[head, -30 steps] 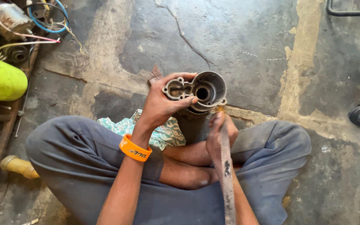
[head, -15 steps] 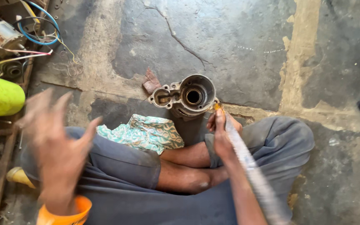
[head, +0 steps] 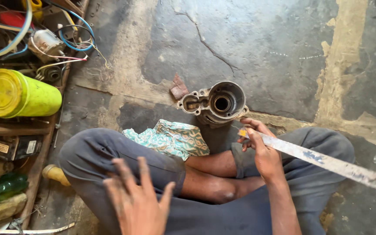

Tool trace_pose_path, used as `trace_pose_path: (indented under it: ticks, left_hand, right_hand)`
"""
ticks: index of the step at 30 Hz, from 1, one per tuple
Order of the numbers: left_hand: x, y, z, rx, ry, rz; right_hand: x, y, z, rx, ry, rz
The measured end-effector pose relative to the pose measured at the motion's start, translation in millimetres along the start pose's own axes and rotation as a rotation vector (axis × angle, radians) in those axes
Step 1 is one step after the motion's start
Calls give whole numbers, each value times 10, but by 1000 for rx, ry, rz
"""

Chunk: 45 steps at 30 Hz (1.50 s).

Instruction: The person sits on the workshop floor holding a cast metal pump housing and files its edge with a long flat file, rotating the part to file different sides and occasionally pausing to look at the worked surface.

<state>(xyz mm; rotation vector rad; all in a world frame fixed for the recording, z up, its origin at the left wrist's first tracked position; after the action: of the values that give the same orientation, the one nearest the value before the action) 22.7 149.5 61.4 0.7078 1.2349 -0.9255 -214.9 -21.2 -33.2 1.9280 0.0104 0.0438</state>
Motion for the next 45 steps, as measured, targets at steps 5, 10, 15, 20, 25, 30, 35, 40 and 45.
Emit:
trace_pose_path:
  ticks: [5, 10, 15, 20, 25, 30, 35, 40, 45]
  left_hand:
    - [44, -208, 20, -528, 546, -1858]
    - [38, -587, 254, -556, 819, -2211]
    - [-62, -946, 285, -110, 606, -1945]
    - [63, -1106, 178, -535, 693, -1948]
    - [227, -913, 190, -654, 633, -1706]
    - [243, -1004, 271, -641, 709, -1569]
    - [34, -1443, 409, -453, 769, -1678]
    - [-211, -1835, 655, -426, 807, -1451]
    - [-452, -2050, 611, 197, 422, -1338]
  right_hand:
    - [-75, 26, -53, -6, 46, 55]
    - [-166, 204, -242, -64, 171, 38]
    - [-300, 297, -806, -142, 482, -564]
    - [-893, 538, -980, -571, 219, -663]
    - [-1238, 173, -638, -196, -541, -1103]
    - [-1347, -62, -248, -53, -584, -1173]
    - [-1384, 253, 235, -314, -614, -1077]
    - [-1168, 419, 62, -392, 12, -258]
    - [-700, 212, -450, -69, 358, 142]
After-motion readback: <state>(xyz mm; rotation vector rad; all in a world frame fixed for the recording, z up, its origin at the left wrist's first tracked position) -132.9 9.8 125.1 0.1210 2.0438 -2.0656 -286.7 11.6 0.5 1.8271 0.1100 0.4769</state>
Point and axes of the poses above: each hand's wrist, its own z-axis towards the middle knuckle, its own x-axis out of the palm, y = z × x, the point moved 1 cm from there along z, towards the middle knuckle, and after that the axes turned 11 degrees about -y, right-handed, at the moved point
